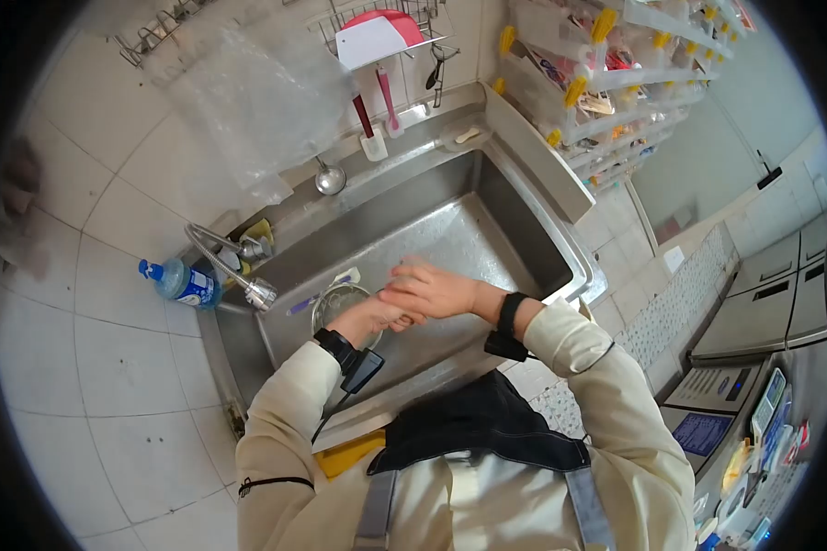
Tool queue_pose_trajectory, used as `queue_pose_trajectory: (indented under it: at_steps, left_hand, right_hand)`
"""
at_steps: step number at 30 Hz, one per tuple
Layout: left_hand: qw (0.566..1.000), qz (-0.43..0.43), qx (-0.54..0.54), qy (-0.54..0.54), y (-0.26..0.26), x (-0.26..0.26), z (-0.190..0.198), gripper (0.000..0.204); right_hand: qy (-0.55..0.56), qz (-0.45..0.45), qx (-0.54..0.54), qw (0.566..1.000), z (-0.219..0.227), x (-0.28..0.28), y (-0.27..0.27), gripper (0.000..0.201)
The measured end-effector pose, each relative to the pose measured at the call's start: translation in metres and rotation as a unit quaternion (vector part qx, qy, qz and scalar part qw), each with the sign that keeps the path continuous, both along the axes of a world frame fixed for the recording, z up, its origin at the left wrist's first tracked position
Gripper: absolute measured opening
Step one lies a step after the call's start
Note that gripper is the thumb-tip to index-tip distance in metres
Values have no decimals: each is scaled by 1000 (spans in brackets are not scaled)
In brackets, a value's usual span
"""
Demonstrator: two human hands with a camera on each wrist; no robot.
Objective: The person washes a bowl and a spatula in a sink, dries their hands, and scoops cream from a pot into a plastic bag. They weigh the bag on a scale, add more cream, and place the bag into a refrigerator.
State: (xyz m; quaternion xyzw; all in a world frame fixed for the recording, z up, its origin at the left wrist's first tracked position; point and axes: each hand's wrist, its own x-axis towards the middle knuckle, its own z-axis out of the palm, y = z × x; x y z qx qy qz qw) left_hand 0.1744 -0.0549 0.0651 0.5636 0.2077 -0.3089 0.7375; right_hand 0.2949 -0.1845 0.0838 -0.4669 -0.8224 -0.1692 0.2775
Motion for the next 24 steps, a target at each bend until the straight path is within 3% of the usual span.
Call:
queue_pose_trajectory:
  at_steps: [2, 3, 4, 5, 6, 8, 12, 15, 17, 21, 23, 24]
  left_hand:
    - [995, 16, 97, -10, 0, 3, -1, 4]
    - [995, 16, 97, -10, -3, 2, -4, 4]
    - [937, 22, 290, -192, -9, -1, -8, 7]
    - [810, 27, 462, -360, -13, -1, -12, 10]
    - [809, 29, 463, -360, -14, 1, -14, 10]
    - [788, -21, 566, -240, -14, 2, -20, 21]
    - [792, 29, 567, -225, -12, -2, -36, 23]
    - [803, 39, 569, -175, -10, 1, -42, 23]
    - [781, 34, 596, -182, -5, -2, -50, 23]
    - [775, 33, 609, -167, -12, -5, -29, 24]
    - [762, -33, 625, -168, -10, -9, -32, 25]
    - [747, -53, 633, -197, -4, -10, -48, 25]
  right_hand:
    - [49, -53, -114, 991, -5, -2, 8, 36]
    - [48, -52, -114, 991, -9, -3, 13, 36]
    - [-11, -95, -64, 993, -13, -5, 17, 30]
    - [-71, -137, -12, 988, -16, -5, 21, 24]
    - [-72, -135, -12, 988, -20, -7, 22, 24]
    - [-102, -195, -30, 975, -28, -12, 24, 10]
    - [-96, -223, -49, 969, -30, -20, 28, 7]
    - [-32, -253, -95, 962, -38, -24, 33, 7]
    - [-13, -283, -151, 947, -45, -30, 39, 8]
    - [49, -307, -216, 926, -45, -35, 35, 11]
    - [150, -300, -383, 861, -37, -35, 30, 17]
    - [203, -265, -402, 852, -74, -28, 36, 23]
